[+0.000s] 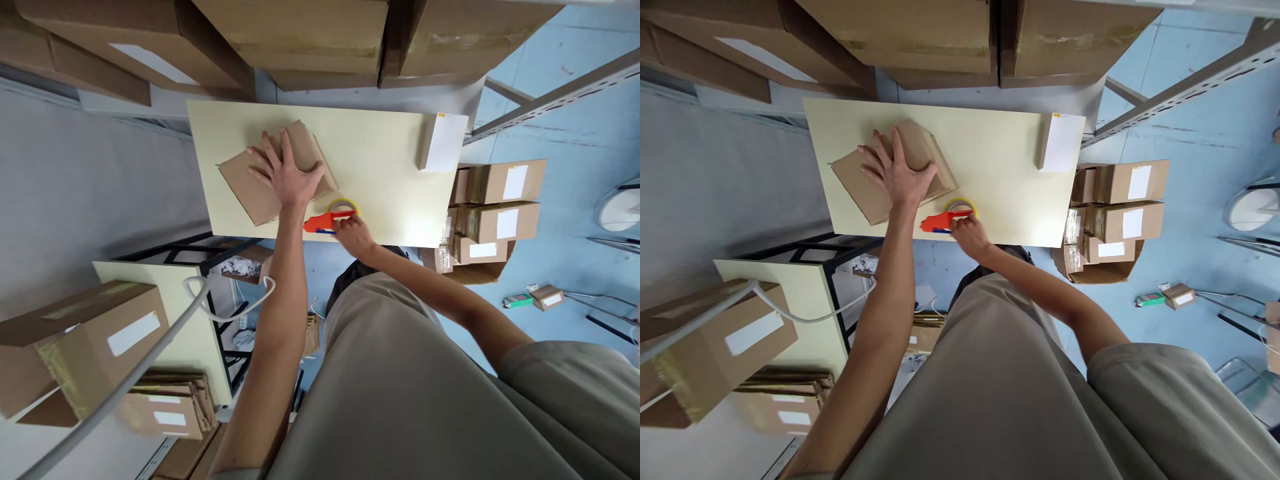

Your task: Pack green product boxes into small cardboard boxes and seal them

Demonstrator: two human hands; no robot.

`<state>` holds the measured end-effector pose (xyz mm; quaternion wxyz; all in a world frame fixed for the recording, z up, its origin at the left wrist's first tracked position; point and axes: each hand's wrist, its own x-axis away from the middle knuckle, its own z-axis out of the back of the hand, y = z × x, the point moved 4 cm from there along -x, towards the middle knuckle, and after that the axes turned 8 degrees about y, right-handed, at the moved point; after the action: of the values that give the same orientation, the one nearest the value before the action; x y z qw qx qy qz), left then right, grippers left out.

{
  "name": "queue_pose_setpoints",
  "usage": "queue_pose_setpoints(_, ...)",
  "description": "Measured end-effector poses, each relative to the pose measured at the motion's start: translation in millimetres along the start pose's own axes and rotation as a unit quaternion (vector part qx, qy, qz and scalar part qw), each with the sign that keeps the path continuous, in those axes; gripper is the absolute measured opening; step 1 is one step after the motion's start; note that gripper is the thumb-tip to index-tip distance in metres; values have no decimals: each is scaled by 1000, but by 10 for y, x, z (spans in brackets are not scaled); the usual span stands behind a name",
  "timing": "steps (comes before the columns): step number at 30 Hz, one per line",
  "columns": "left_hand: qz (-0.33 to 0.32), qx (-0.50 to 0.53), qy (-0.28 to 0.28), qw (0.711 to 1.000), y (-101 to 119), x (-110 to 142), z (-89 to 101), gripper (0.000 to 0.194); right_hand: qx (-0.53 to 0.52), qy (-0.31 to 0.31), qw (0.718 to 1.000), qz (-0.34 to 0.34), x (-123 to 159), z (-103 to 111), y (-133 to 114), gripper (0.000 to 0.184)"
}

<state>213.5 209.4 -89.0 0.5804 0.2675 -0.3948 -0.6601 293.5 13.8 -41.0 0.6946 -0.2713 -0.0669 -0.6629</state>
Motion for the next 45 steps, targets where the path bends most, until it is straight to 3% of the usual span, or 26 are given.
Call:
queue_pose_setpoints(5, -6, 20, -11, 1000, 2, -12, -10, 115, 49, 42, 994, -88, 570, 136, 1038, 38)
queue_pose_setpoints(7, 8, 30, -17, 999, -17, -17, -4, 115, 61, 76, 989, -107, 595, 201, 1283, 40)
queue_pose_setpoints(9, 13, 29, -21, 999, -28, -18, 23, 114, 61, 108, 987, -104, 481, 249, 1379, 45)
queue_pose_setpoints(13, -2, 21, -17, 1000, -10, -4, 122, 102, 47, 139, 986, -78, 83, 301, 1338, 54)
queue_pose_setpoints(18, -14, 21, -30, 999, 47, 35, 163, 79, 59, 125, 990, -32, -223, 291, 1181, 52)
queue_pose_setpoints(22, -19, 0, -44, 999, 100, 169, 161, 79, 76, 88, 993, 17, -297, 225, 876, 48)
queue_pose_setpoints(28, -15, 37, -78, 996, 183, 590, 287, 67, 77, 24, 993, 84, -375, 112, 307, 47)
queue_pose_setpoints(33, -1, 40, -86, 995, 155, 767, 355, 59, 69, 9, 990, 123, -264, 34, 263, 50)
queue_pose_setpoints(36, -12, 40, -87, 995, 130, 770, 347, 67, 53, -7, 990, 128, -56, -5, 589, 47)
queue_pose_setpoints(40, -36, 34, -91, 995, 137, 769, 324, 65, 45, 37, 998, 22, 165, 114, 1375, 56)
queue_pose_setpoints(43, -33, 37, -86, 995, 163, 782, 314, 60, 52, 104, 993, -25, 122, 284, 1791, 62)
queue_pose_setpoints(45, -27, 41, -86, 995, 187, 788, 305, 61, 58, 135, 989, -29, -29, 359, 1857, 66)
